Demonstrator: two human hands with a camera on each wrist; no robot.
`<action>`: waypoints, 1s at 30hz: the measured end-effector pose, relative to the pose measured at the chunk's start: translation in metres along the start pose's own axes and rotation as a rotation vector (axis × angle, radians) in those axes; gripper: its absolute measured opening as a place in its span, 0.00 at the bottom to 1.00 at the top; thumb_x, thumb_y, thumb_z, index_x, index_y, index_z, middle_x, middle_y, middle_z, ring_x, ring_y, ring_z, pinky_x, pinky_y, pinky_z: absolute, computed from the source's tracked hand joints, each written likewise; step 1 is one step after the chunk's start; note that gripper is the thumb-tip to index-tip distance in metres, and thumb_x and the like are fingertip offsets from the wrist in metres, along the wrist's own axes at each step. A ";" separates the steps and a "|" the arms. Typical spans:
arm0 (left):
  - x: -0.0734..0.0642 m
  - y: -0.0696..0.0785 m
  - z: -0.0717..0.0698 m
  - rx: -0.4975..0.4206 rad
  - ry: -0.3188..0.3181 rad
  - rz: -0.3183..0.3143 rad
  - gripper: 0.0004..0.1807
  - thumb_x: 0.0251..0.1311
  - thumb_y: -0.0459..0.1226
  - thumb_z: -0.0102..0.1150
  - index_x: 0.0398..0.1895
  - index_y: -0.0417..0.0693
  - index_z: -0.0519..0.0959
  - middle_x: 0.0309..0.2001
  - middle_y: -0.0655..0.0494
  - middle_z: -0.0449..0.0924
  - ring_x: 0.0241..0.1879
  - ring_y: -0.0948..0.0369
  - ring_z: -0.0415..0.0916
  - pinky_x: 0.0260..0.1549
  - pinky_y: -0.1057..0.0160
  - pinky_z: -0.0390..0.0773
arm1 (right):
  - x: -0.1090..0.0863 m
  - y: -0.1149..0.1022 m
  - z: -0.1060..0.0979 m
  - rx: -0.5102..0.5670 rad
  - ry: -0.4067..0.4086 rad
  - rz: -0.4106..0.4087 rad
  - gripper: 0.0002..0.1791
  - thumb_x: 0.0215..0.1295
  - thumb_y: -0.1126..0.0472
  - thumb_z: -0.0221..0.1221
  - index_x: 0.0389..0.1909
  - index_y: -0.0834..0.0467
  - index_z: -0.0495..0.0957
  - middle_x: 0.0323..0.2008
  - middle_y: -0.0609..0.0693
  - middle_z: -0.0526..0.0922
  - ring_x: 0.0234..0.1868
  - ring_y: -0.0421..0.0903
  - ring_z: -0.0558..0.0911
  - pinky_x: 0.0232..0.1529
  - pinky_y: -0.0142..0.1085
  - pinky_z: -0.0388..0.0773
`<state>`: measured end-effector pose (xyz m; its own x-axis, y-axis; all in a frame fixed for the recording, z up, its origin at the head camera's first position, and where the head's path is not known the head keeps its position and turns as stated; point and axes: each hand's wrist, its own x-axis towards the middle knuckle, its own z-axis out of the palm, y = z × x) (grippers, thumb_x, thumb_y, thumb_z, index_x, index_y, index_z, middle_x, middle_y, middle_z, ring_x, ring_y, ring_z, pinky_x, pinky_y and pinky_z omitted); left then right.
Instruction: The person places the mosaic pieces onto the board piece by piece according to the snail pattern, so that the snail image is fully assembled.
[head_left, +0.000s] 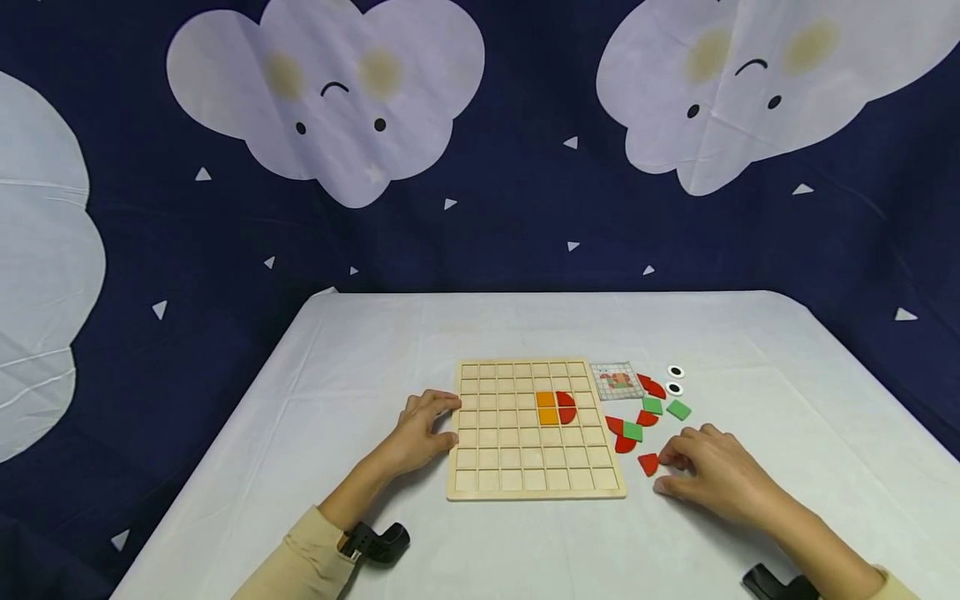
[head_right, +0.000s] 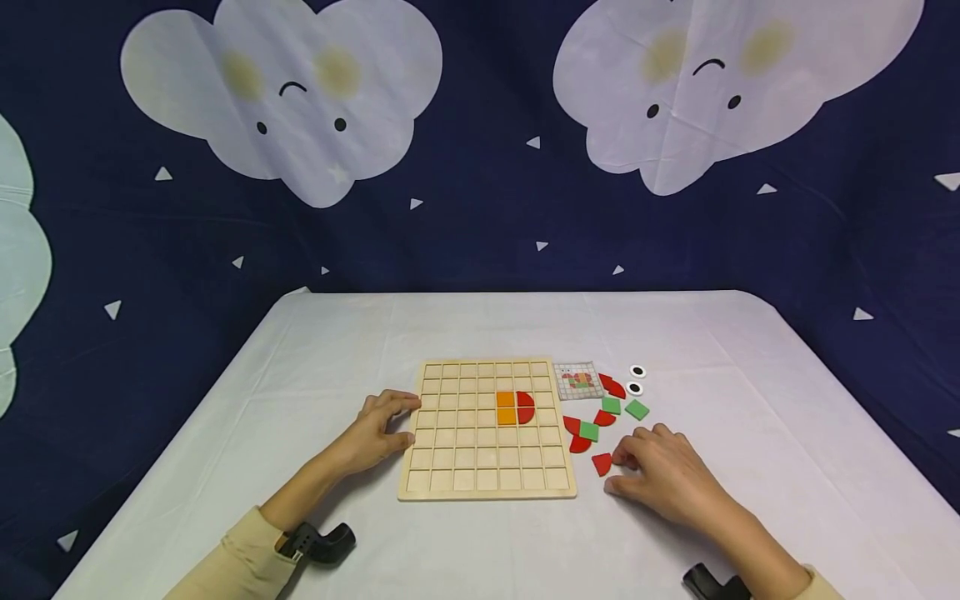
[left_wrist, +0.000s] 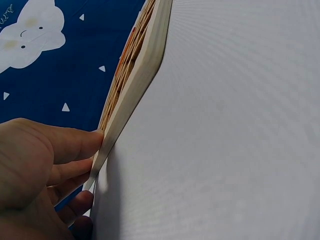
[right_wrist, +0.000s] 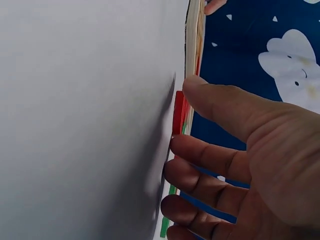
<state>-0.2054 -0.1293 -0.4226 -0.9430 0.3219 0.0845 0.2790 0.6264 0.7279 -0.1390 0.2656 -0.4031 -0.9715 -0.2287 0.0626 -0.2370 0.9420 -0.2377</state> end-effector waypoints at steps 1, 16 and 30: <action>0.000 0.000 0.000 -0.003 0.000 0.001 0.25 0.53 0.32 0.63 0.57 0.43 0.75 0.60 0.54 0.69 0.54 0.55 0.59 0.52 0.51 0.60 | 0.002 -0.001 0.000 0.002 0.002 -0.006 0.17 0.41 0.44 0.71 0.29 0.47 0.80 0.24 0.37 0.71 0.32 0.39 0.66 0.35 0.35 0.59; 0.000 -0.001 0.000 -0.004 -0.007 0.004 0.25 0.54 0.32 0.62 0.57 0.42 0.74 0.60 0.53 0.68 0.58 0.53 0.58 0.55 0.47 0.61 | 0.018 -0.020 0.008 -0.020 0.037 -0.124 0.14 0.43 0.45 0.71 0.28 0.45 0.79 0.27 0.38 0.71 0.34 0.41 0.63 0.35 0.36 0.58; -0.001 0.000 0.000 -0.009 -0.006 0.005 0.25 0.53 0.32 0.62 0.57 0.42 0.74 0.60 0.54 0.68 0.58 0.53 0.58 0.55 0.47 0.59 | 0.012 -0.004 0.008 -0.027 0.080 -0.022 0.13 0.43 0.49 0.70 0.28 0.47 0.79 0.27 0.40 0.72 0.33 0.41 0.65 0.35 0.36 0.60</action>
<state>-0.2047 -0.1296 -0.4222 -0.9405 0.3293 0.0840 0.2821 0.6184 0.7335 -0.1494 0.2569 -0.4087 -0.9624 -0.2298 0.1451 -0.2568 0.9436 -0.2090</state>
